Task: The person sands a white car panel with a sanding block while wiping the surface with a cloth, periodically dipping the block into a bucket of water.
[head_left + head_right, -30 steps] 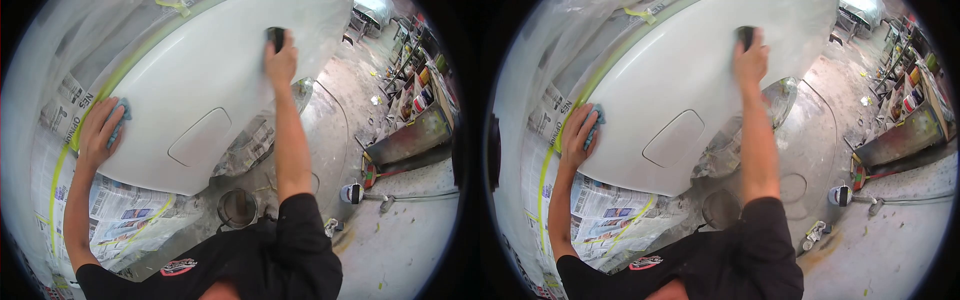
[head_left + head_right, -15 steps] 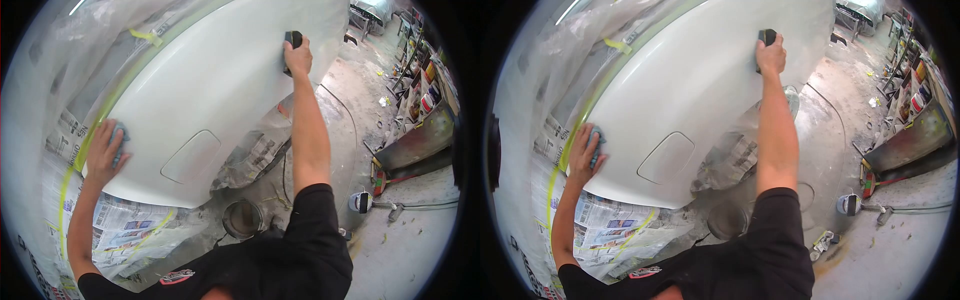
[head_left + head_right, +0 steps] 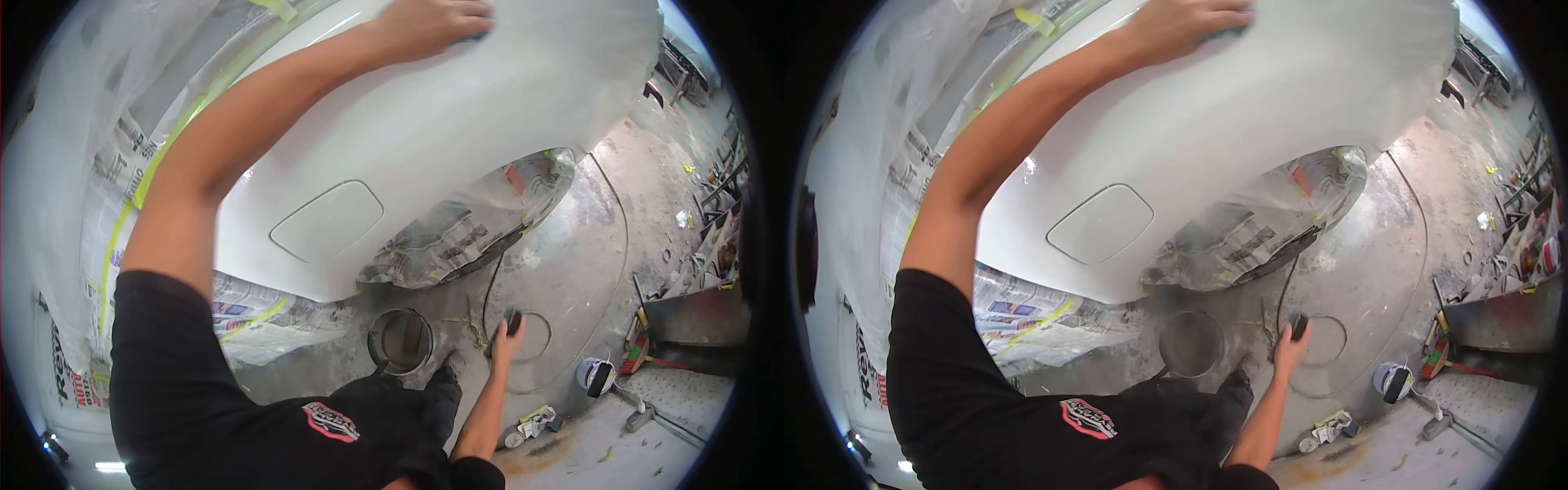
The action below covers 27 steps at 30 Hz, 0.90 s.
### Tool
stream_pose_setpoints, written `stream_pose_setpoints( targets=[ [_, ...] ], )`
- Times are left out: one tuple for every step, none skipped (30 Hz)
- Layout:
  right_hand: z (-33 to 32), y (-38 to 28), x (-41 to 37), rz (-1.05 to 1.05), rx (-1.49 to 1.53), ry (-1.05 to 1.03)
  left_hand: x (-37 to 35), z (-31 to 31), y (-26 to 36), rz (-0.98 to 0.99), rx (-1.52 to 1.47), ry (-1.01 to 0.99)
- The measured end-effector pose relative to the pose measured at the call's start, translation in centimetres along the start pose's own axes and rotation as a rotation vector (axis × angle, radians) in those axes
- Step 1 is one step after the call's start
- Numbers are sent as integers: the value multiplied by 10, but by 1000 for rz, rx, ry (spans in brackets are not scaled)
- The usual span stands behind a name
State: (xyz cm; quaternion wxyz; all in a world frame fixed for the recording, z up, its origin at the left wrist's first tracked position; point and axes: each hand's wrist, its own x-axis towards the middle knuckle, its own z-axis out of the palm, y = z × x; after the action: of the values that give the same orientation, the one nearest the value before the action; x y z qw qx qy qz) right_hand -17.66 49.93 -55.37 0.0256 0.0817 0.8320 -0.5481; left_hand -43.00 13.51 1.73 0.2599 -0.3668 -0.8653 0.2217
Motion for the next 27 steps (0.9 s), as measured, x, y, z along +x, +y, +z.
stream_pose_setpoints(
  targets=[
    [-20, 39, -26, 57, -10, -5, 16, 14, 3, 44, -30, 4],
    [-46, 70, -53, 145, -138, -58, 25, 20, 10, 78, -47, -61],
    [-71, 102, -85, 197, -206, -78, 30, 23, 16, 110, -67, -128],
    [-98, 135, -118, 340, -273, -114, 28, 23, 22, 140, -89, -198],
    [-127, 171, -151, 441, -301, -182, 20, 20, 24, 151, -144, -246],
    [-156, 166, -184, 597, -288, -203, 4, 15, 29, 166, -119, -264],
    [-180, 177, -218, 657, -426, -208, -20, 7, 37, 182, -92, -283],
    [-205, 186, -248, 753, -341, -288, -45, -3, 45, 199, -63, -302],
    [-215, 182, -277, 813, -548, -266, -72, -12, 52, 218, -67, -314],
    [-225, 200, -310, 825, -537, -246, -99, -24, 60, 239, -70, -327],
    [-228, 215, -335, 837, -525, -225, -124, -41, 70, 240, -61, -347],
    [-223, 204, -341, 917, -516, -253, -146, -57, 80, 242, -52, -365],
    [-216, 187, -342, 994, -506, -277, -165, -71, 86, 239, -13, -378],
    [-213, 174, -344, 1068, -497, -299, -183, -83, 91, 233, 27, -388],
    [-204, 182, -352, 1070, -349, -266, -197, -95, 98, 196, 13, -397],
    [-187, 204, -359, 1063, -202, -235, -209, -106, 104, 157, 1, -404],
    [-174, 216, -355, 1046, -53, -207, -220, -116, 108, 115, -4, -409],
    [-164, 216, -340, 991, -173, -242, -232, -125, 111, 100, -5, -402],
    [-153, 211, -323, 932, -297, -280, -246, -134, 115, 82, -6, -402],
    [-146, 208, -308, 870, -424, -317, -262, -144, 120, 61, -10, -405],
    [-145, 214, -291, 814, -378, -324, -276, -152, 125, 26, -13, -426],
    [-146, 223, -276, 763, -331, -327, -286, -162, 129, -16, -7, -454],
    [-147, 231, -260, 713, -283, -332, -295, -171, 133, -55, -4, -479],
    [-155, 200, -241, 711, -266, -289, -304, -177, 138, -93, -6, -502],
    [-164, 181, -222, 708, -248, -247, -315, -180, 143, -143, -27, -502],
    [-174, 132, -199, 704, -229, -205, -326, -181, 147, -175, -25, -496],
    [-179, 130, -183, 655, -237, -171, -339, -183, 152, -208, -23, -489]
  ],
)
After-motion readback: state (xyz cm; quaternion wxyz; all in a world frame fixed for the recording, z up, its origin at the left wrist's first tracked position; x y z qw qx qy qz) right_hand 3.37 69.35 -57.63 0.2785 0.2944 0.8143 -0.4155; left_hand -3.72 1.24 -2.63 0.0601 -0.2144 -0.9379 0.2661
